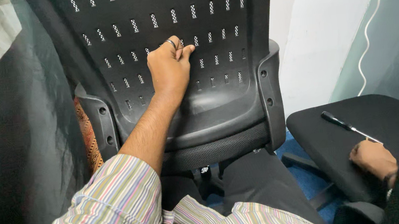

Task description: The person attaches the chair base to the seat using a screwdriver, then flips the chair upright and secures the backrest to the seat with multiple screws.

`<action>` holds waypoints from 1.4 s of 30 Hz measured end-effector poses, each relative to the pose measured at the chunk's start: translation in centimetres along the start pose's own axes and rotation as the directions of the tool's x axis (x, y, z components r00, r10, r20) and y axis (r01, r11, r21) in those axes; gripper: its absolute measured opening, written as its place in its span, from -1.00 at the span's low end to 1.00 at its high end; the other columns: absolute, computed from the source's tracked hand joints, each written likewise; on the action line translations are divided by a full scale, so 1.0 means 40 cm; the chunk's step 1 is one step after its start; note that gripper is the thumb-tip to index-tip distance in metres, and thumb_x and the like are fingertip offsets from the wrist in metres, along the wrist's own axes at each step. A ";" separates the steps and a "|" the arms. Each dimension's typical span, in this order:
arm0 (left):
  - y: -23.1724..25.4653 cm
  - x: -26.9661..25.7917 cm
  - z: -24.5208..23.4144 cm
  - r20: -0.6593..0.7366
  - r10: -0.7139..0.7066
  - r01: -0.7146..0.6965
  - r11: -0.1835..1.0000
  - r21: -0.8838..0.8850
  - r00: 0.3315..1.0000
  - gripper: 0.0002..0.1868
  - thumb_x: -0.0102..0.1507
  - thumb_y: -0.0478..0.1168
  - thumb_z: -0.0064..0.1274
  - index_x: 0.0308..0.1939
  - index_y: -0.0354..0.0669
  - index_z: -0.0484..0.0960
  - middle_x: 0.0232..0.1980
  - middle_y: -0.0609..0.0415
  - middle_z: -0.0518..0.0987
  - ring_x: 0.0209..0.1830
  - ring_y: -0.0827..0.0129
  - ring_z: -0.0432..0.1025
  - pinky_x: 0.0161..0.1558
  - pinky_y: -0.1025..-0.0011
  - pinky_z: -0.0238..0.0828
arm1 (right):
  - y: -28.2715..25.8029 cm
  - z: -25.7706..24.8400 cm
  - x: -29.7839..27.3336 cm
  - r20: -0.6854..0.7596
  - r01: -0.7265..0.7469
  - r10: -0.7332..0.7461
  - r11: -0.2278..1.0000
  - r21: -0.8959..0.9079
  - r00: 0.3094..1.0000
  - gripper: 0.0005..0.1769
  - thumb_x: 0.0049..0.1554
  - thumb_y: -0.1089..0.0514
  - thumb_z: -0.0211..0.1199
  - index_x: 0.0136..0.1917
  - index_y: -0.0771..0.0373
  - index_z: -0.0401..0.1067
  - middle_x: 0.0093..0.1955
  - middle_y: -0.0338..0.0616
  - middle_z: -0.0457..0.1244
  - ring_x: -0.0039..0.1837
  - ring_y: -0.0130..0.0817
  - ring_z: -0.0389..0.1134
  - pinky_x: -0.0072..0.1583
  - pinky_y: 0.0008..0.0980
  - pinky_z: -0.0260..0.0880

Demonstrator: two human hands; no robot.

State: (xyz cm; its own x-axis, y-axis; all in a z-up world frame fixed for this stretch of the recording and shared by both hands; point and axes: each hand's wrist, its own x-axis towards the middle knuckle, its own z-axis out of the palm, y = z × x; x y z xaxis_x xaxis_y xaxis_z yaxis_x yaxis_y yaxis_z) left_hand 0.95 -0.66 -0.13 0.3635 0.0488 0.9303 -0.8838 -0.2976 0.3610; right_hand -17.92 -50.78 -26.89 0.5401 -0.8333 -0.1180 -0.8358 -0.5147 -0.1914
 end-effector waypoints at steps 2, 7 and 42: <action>-0.002 0.002 -0.001 -0.004 0.010 -0.010 1.000 0.007 1.000 -0.54 0.17 -0.33 0.34 -0.51 -0.35 0.27 -0.61 -0.08 0.32 -0.62 0.18 0.07 -0.49 0.34 0.19 | 0.005 0.008 -0.003 0.004 0.004 -0.004 1.000 0.000 1.000 -0.73 0.23 0.01 0.32 0.11 0.13 0.66 -0.12 -0.08 0.45 -0.19 -0.27 0.50 -0.06 -0.25 0.52; 0.002 0.002 0.001 -0.007 0.006 -0.006 1.000 0.017 1.000 -0.52 0.17 -0.32 0.36 -0.52 -0.36 0.26 -0.61 -0.11 0.28 -0.61 0.14 0.02 -0.51 0.33 0.17 | 0.031 0.023 -0.007 -0.001 -0.006 0.006 1.000 0.022 1.000 -0.72 0.23 -0.02 0.34 0.10 0.15 0.67 -0.13 -0.07 0.46 -0.20 -0.28 0.51 -0.04 -0.25 0.52; 0.002 0.010 0.003 0.002 0.021 -0.021 0.999 -0.046 1.000 -0.67 0.22 -0.42 0.20 -0.52 -0.34 0.34 -0.61 -0.05 0.42 -0.44 0.24 0.62 -0.36 0.32 0.48 | -0.565 -0.457 -0.458 -0.517 0.716 -0.496 0.499 0.489 0.698 -0.72 0.03 0.07 0.54 -0.08 0.29 0.64 -0.31 -0.15 0.41 -0.34 -0.44 0.38 -0.30 -0.40 0.37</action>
State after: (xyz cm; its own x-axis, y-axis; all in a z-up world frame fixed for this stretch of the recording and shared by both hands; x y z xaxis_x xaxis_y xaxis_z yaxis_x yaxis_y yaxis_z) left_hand 1.06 -0.79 0.27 0.3455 0.0407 0.9376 -0.9039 -0.2542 0.3441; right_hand -10.75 -27.57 -2.59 0.7403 -0.4310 0.5159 0.0181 -0.7544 -0.6562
